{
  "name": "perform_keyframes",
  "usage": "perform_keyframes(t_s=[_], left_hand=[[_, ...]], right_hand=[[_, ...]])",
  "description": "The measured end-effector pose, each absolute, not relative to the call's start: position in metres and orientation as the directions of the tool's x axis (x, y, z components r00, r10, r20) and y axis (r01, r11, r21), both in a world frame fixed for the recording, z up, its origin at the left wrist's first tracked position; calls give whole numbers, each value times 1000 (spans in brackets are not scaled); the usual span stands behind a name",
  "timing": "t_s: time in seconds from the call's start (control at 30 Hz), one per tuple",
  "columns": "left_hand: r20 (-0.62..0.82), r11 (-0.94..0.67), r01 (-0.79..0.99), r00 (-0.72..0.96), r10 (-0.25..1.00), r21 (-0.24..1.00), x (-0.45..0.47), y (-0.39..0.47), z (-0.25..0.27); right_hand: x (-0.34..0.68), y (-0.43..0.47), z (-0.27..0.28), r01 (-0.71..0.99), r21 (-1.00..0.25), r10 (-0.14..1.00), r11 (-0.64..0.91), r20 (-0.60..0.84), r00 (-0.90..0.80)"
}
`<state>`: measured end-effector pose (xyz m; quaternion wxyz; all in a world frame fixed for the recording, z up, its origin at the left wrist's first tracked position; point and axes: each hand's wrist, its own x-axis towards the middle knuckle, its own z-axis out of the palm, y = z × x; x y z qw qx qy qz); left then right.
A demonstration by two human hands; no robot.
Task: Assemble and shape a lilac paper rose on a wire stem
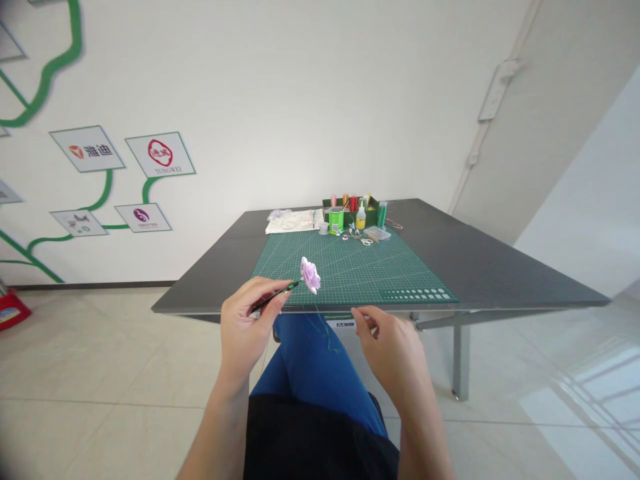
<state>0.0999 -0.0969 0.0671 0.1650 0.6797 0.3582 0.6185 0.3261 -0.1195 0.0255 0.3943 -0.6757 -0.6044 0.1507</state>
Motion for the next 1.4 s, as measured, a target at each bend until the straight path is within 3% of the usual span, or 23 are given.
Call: perform_keyframes(t_s=[0.1, 0.27, 0.37, 0.47, 0.63, 0.8, 0.97, 1.4], left_hand=[[722, -686, 286, -31, 691, 669, 100, -95, 67], [718, -686, 279, -20, 695, 672, 104, -95, 66], [717, -689, 279, 3, 697, 669, 108, -97, 66], [717, -696, 278, 35, 697, 663, 110, -99, 66], [716, -702, 275, 64, 695, 657, 109, -99, 66], [699, -685, 265, 54, 713, 678, 108, -98, 65], [676, -670, 225, 63, 734, 707, 107, -97, 65], [657, -661, 222, 102, 747, 717, 105, -98, 66]], right_hand=[[338, -119, 24, 669, -743, 937, -12, 226, 268], [325, -120, 23, 508, -846, 869, 162, 366, 333], [303, -119, 22, 205, -949, 938, 241, 282, 200], [281, -117, 22, -53, -970, 972, 236, 237, -8], [261, -118, 24, -263, -933, 948, 247, 289, -134], [260, -123, 27, -266, -929, 954, 256, 288, -85], [266, -126, 29, -160, -937, 949, 312, 315, 5], [270, -130, 25, -110, -935, 941, 336, 339, -8]])
